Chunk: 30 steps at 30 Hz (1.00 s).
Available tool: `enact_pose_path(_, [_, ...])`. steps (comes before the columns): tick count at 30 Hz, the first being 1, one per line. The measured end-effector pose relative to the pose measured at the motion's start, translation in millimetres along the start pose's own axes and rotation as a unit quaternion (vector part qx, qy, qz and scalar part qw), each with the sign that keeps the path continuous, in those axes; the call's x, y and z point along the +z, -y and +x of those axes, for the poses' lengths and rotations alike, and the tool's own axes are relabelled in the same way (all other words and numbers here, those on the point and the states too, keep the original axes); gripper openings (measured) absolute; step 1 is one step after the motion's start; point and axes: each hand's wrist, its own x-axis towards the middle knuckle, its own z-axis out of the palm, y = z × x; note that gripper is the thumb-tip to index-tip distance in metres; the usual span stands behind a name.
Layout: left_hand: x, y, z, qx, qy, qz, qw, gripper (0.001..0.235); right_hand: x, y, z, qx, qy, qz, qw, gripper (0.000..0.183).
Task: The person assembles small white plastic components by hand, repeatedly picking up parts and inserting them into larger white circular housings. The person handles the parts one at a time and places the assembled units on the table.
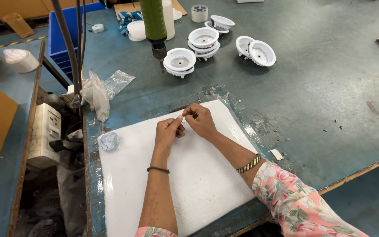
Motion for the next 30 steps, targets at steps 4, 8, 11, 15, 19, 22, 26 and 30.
enact_pose_path(4, [2.4, -4.7, -2.0, 0.001, -0.004, 0.003, 1.0, 0.039, 0.4, 3.3, 2.3, 0.008, 0.003, -0.003, 1.0, 0.005])
enact_pose_path(8, [4.5, -5.0, -4.2, 0.002, -0.014, 0.009, 1.0, 0.042, 0.6, 7.2, 3.2, 0.02, 0.019, 0.012, 1.0, 0.009])
enact_pose_path(11, [5.7, -2.9, -4.1, 0.002, -0.027, 0.013, 1.0, 0.044, 1.4, 9.3, 3.6, 0.037, 0.039, 0.018, 0.998, 0.014])
enact_pose_path(15, [7.1, -0.2, -2.7, 0.0, -0.042, -0.009, 0.999, 0.038, 1.2, 10.3, 4.5, 0.06, 0.055, 0.023, 0.996, 0.016])
enact_pose_path(19, [7.8, 0.6, -2.9, 0.014, -0.045, -0.011, 0.999, 0.035, 0.4, 7.9, 4.6, -0.028, 0.035, 0.011, 0.999, 0.018])
enact_pose_path(22, [8.7, -0.5, -4.1, 0.021, -0.043, -0.007, 0.999, 0.031, 0.8, 4.9, 4.5, -0.013, 0.034, 0.022, 0.999, 0.018])
enact_pose_path(26, [10.0, -3.2, -6.0, 0.022, -0.042, 0.009, 0.999, 0.028, 1.6, 3.0, 4.7, 0.012, 0.038, 0.045, 0.998, 0.018])
enact_pose_path(30, [11.0, -5.1, -6.4, 0.006, -0.048, 0.026, 0.998, 0.028, 1.0, 5.8, 5.9, 0.072, 0.051, 0.082, 0.993, 0.021])
